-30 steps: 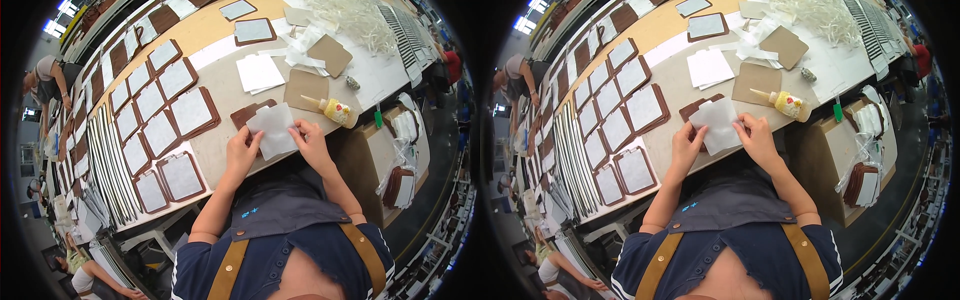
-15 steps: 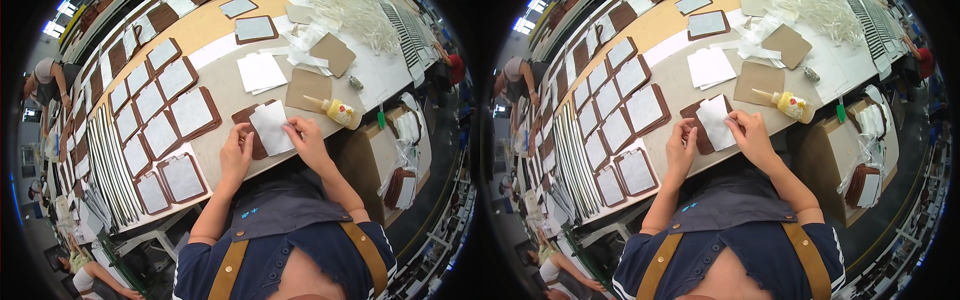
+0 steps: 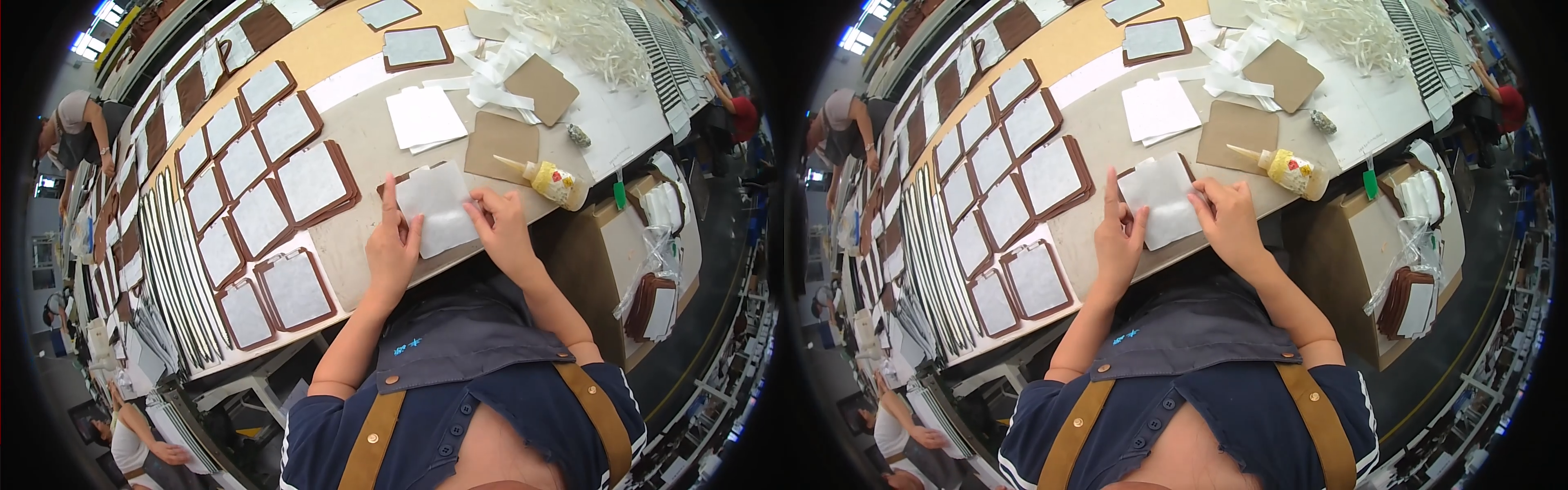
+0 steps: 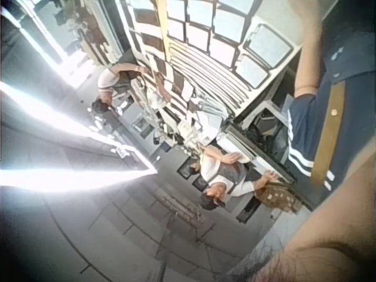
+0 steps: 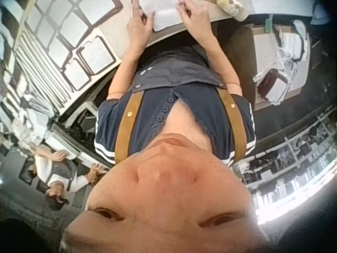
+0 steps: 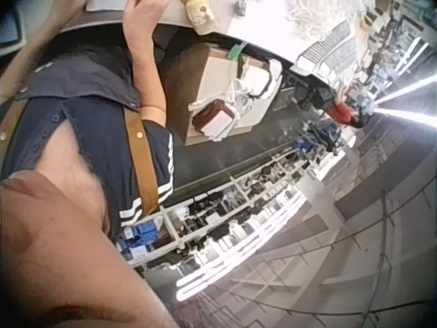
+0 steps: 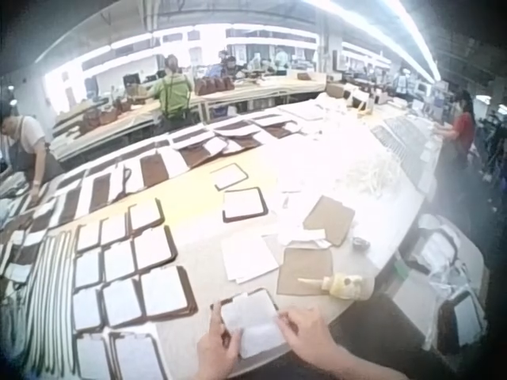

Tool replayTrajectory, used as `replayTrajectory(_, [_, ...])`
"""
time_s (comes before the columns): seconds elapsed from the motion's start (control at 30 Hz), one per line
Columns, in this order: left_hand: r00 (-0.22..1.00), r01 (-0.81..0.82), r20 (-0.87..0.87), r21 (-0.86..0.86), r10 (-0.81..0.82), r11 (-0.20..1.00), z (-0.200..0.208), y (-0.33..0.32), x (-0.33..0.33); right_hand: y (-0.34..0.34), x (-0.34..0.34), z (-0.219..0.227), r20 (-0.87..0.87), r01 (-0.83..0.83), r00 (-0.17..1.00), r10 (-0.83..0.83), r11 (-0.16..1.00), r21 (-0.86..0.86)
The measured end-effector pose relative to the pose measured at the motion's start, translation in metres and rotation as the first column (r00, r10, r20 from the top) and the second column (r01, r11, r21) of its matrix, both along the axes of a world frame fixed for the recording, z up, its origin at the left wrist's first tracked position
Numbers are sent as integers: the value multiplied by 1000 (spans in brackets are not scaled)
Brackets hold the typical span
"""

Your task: Applying glue to leather pieces and attaching fabric liners in a workshop environment.

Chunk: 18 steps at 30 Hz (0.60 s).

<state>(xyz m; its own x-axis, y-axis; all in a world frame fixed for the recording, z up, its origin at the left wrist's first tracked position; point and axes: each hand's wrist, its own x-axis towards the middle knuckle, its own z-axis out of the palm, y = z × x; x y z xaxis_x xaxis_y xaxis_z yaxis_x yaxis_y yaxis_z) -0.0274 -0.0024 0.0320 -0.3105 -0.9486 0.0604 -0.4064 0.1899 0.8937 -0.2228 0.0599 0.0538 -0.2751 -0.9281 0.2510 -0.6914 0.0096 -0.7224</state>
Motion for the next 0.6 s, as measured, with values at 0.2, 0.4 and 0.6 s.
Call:
replayTrajectory(0.2, [982,85,184,-209,-46,974,-11,0,4,-6,4,-22,-64,-2,998,0,999,-32])
replayTrajectory(0.4, [967,65,254,-234,-3,970,-9,-11,2,-18,5,-32,-127,5,992,-12,998,-58])
replayTrajectory(0.6, [951,70,308,-248,10,966,-12,-16,4,-26,5,-37,-157,-18,988,9,998,-56])
